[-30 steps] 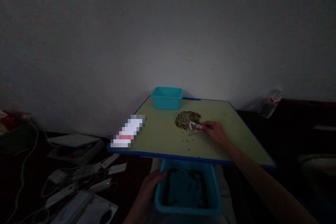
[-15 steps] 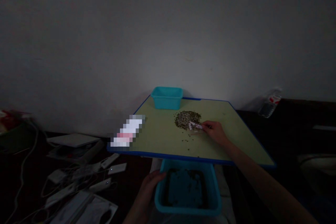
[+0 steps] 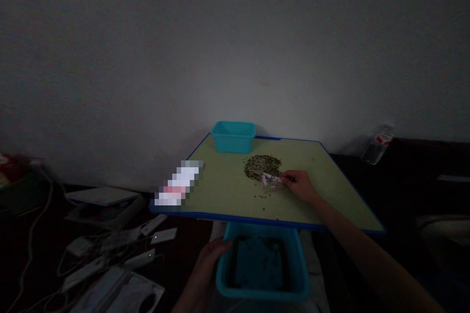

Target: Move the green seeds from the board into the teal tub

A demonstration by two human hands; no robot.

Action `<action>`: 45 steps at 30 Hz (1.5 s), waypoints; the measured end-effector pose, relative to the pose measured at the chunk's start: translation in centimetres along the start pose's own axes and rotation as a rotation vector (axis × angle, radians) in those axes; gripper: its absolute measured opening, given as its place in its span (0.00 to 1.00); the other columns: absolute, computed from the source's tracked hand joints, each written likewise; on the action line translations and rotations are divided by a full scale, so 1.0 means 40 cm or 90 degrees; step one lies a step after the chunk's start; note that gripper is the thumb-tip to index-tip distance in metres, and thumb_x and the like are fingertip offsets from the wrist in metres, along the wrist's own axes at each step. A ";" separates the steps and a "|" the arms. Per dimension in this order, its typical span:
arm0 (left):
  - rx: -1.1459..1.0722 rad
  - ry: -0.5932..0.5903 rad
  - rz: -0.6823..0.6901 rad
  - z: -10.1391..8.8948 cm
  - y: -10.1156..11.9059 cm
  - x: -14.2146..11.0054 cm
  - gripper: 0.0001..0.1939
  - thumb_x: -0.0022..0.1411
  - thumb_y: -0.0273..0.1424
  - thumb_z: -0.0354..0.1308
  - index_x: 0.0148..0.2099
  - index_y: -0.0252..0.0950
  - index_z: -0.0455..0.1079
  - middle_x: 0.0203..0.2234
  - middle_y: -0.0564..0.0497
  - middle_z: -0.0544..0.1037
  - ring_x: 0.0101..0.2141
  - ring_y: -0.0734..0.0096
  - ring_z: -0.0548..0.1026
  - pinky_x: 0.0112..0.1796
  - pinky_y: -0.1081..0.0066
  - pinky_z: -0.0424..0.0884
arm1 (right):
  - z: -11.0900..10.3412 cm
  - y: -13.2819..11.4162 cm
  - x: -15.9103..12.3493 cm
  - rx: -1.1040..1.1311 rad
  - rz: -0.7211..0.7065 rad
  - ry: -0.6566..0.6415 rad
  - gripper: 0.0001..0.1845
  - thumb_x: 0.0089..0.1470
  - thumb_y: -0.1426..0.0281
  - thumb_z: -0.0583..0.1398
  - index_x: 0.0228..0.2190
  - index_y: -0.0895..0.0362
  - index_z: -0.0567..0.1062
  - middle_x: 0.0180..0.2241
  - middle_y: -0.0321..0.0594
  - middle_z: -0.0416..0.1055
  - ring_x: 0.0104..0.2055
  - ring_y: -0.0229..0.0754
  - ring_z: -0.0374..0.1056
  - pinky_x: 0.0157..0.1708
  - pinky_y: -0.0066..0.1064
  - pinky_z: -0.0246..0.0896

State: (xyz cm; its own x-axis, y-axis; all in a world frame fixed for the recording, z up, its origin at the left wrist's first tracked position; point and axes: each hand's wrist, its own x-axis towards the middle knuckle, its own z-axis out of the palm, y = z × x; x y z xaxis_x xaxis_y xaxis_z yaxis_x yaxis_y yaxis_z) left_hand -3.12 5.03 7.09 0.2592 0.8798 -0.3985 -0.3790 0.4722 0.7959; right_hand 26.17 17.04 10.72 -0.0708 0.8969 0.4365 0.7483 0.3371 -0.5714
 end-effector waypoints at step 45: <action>-0.002 -0.016 0.018 0.007 0.006 -0.010 0.13 0.49 0.35 0.57 0.36 0.31 0.74 0.23 0.47 0.80 0.25 0.59 0.75 0.30 0.63 0.69 | -0.003 -0.032 -0.011 -0.006 -0.024 0.000 0.11 0.47 0.69 0.55 0.28 0.56 0.78 0.22 0.36 0.74 0.21 0.37 0.65 0.23 0.26 0.56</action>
State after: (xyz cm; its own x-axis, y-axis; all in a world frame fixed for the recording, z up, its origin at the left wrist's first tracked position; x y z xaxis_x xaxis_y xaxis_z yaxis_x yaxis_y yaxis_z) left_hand -3.06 4.79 7.57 0.2701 0.8910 -0.3648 -0.3886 0.4476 0.8054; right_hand 25.33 16.17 11.35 -0.0992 0.8841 0.4568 0.7514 0.3674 -0.5481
